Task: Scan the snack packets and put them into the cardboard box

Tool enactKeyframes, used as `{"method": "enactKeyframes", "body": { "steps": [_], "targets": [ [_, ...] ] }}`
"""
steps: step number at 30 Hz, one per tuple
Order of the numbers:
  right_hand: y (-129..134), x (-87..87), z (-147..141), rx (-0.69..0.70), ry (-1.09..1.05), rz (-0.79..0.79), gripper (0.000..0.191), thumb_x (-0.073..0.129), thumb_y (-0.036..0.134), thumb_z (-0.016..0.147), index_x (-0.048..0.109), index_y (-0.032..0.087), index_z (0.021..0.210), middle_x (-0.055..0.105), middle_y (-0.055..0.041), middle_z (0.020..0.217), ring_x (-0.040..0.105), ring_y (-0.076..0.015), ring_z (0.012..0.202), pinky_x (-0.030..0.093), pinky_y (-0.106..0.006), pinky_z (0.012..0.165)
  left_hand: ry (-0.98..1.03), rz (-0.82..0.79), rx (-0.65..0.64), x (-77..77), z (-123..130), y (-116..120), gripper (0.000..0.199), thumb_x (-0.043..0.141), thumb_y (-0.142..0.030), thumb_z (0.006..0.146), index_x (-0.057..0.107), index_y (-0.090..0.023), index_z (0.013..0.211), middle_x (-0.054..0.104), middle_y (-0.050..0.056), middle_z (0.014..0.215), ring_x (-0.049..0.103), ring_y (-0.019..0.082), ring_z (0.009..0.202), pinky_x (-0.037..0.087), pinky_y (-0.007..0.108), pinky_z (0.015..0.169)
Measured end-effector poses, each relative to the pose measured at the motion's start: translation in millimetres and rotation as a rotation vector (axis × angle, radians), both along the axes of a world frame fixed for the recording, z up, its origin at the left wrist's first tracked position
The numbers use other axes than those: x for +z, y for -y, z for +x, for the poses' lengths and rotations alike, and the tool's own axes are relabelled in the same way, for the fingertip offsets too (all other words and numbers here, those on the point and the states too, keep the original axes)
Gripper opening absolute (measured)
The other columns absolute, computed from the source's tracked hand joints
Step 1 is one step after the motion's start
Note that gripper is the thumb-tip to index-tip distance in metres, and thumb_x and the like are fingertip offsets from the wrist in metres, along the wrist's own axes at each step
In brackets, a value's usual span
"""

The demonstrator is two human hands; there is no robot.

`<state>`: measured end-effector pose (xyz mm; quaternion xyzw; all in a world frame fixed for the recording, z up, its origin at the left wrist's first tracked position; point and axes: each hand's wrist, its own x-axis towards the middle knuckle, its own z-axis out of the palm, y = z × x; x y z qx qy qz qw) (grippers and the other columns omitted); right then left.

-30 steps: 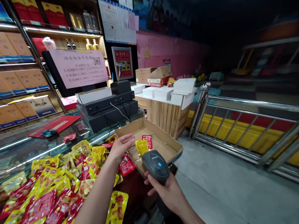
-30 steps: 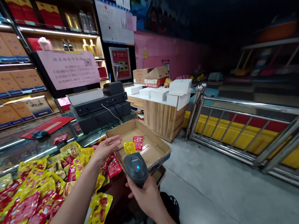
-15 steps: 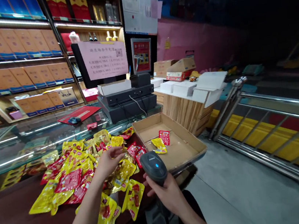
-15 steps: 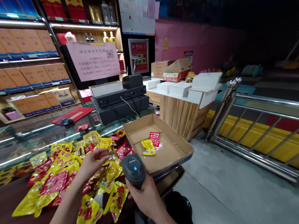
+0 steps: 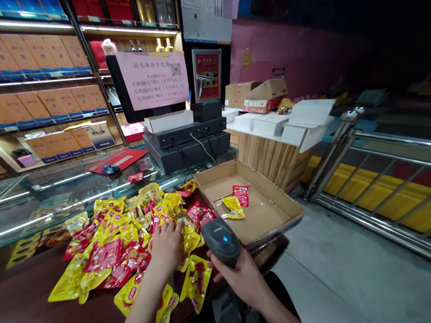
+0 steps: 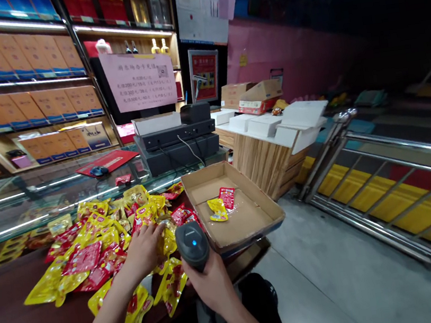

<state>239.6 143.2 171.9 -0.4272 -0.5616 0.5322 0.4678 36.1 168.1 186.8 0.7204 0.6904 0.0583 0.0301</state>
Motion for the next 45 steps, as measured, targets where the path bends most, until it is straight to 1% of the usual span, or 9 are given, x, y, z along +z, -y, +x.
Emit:
{"method": "enactKeyframes", "body": {
  "steps": [7,10,13,17,21,24,30,38,45],
  "targets": [
    [-1,4.5,3,0.03,-0.005,-0.037,0.039,0.071,0.05,0.078,0.069,0.015,0.093,0.074,-0.011,0.092,0.073,-0.0258,0.074,0.062,-0.031,0.051,0.262,0.081,-0.032,-5.4,-9,-14,0.079,0.069,-0.02,0.064,0.049,-0.021,0.14,0.061,0.014,0.126,0.05,0.034,0.119,0.034,0.044,0.101],
    [-1,7.3,3,0.028,-0.023,-0.034,0.041,0.072,0.051,0.077,0.07,0.014,0.095,0.074,-0.0107,0.091,0.072,-0.0257,0.073,0.062,-0.033,0.051,0.522,0.117,-0.012,-3.6,-17,-25,0.044,0.066,-0.024,0.068,0.067,-0.02,0.113,0.069,0.01,0.108,0.061,0.029,0.101,0.043,0.037,0.09],
    [-1,7.9,3,0.019,-0.033,-0.028,0.042,0.073,0.052,0.075,0.071,0.015,0.096,0.075,-0.0117,0.093,0.072,-0.0271,0.074,0.063,-0.035,0.052,0.799,0.229,0.095,0.5,-25,-33,0.022,0.067,-0.029,0.071,0.068,-0.02,0.091,0.07,0.003,0.085,0.064,0.021,0.079,0.046,0.03,0.074],
    [0,6.1,5,0.003,0.002,0.01,0.041,0.073,0.051,0.075,0.073,0.017,0.098,0.076,-0.0128,0.096,0.073,-0.0286,0.081,0.062,-0.035,0.06,1.185,0.386,0.235,5.6,-31,-34,0.032,0.078,-0.037,0.065,0.061,-0.019,0.086,0.067,0.0,0.079,0.063,0.017,0.074,0.046,0.025,0.066],
    [1,7.2,4,0.032,0.036,0.044,0.034,0.07,0.05,0.079,0.073,0.018,0.091,0.077,-0.0109,0.086,0.073,-0.0274,0.075,0.062,-0.036,0.061,1.554,0.235,0.31,9.9,-26,-24,0.05,0.084,-0.041,0.058,0.06,-0.017,0.095,0.07,0.003,0.087,0.067,0.019,0.078,0.051,0.027,0.067],
    [2,11.9,1,0.059,0.053,0.038,0.032,0.068,0.05,0.081,0.07,0.018,0.084,0.075,-0.008,0.071,0.072,-0.0252,0.063,0.061,-0.036,0.059,1.706,0.197,0.32,11.0,-19,-17,0.058,0.09,-0.034,0.05,0.059,-0.017,0.096,0.07,0.003,0.086,0.067,0.016,0.074,0.052,0.027,0.069],
    [4,26.7,-7,0.062,0.08,0.046,0.034,0.069,0.051,0.078,0.065,0.017,0.077,0.069,-0.0043,0.055,0.067,-0.0212,0.049,0.059,-0.031,0.053,1.828,0.156,0.378,5.9,-7,-15,0.075,0.089,-0.021,0.05,0.062,-0.019,0.12,0.073,0.003,0.093,0.066,0.011,0.068,0.052,0.024,0.069],
    [-6,40.7,-16,0.1,0.092,0.1,0.03,0.062,0.046,0.086,0.061,0.019,0.073,0.069,-0.0049,0.058,0.069,-0.021,0.051,0.057,-0.028,0.053,1.759,0.326,0.414,-4.8,19,-26,0.058,0.09,-0.03,0.048,0.069,-0.015,0.1,0.074,0.006,0.089,0.069,0.021,0.086,0.052,0.034,0.084],
    [-9,39.4,-19,0.108,0.12,0.092,0.03,0.062,0.048,0.086,0.061,0.019,0.077,0.069,-0.004,0.058,0.068,-0.0196,0.05,0.055,-0.026,0.05,1.685,0.431,0.38,-10.9,30,-29,0.061,0.088,-0.034,0.045,0.058,-0.017,0.095,0.066,0.004,0.084,0.067,0.02,0.082,0.052,0.03,0.074]
  ]
}}
